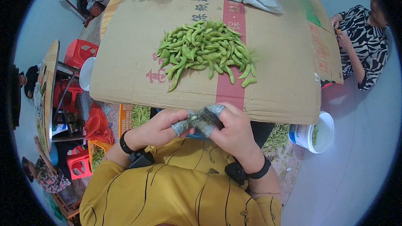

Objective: The person picks up edamame pods from a cardboard surface, peels them by hand to release the beans into a blue bowl, and discards the empty pods into a basket.

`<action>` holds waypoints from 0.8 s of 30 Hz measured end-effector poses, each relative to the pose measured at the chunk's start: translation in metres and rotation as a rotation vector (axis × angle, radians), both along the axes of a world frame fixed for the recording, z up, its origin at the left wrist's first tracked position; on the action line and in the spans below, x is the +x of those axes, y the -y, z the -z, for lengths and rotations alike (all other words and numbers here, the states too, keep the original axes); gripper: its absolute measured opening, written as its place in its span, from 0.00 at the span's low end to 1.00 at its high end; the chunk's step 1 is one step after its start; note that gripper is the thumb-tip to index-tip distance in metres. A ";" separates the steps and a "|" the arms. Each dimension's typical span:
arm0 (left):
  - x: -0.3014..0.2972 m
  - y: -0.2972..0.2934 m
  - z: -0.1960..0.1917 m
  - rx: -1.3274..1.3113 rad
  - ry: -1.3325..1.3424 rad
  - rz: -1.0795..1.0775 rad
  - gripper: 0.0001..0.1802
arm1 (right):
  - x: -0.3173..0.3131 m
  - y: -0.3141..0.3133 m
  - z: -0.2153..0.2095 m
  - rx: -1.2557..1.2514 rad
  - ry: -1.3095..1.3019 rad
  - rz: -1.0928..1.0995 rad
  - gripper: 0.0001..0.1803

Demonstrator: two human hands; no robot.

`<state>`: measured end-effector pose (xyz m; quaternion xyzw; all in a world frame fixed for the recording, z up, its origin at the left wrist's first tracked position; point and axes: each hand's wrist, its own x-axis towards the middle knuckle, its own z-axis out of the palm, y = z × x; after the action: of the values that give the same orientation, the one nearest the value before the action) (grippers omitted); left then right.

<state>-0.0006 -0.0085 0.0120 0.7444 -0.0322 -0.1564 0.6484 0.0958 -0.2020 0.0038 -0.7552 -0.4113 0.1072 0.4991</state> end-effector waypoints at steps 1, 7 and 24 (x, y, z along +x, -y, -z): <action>0.001 0.000 -0.001 0.000 -0.002 -0.001 0.08 | 0.001 -0.003 0.001 -0.012 0.073 0.034 0.15; 0.000 0.002 0.005 0.282 0.256 -0.049 0.09 | -0.011 -0.012 0.001 -0.120 0.245 0.046 0.18; -0.011 -0.005 0.011 0.420 0.118 -0.308 0.02 | -0.029 0.004 -0.007 -0.254 0.317 0.080 0.16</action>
<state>-0.0114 -0.0033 0.0009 0.8667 0.0768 -0.0154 0.4927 0.0665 -0.2062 0.0112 -0.8353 -0.4373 0.0182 0.3329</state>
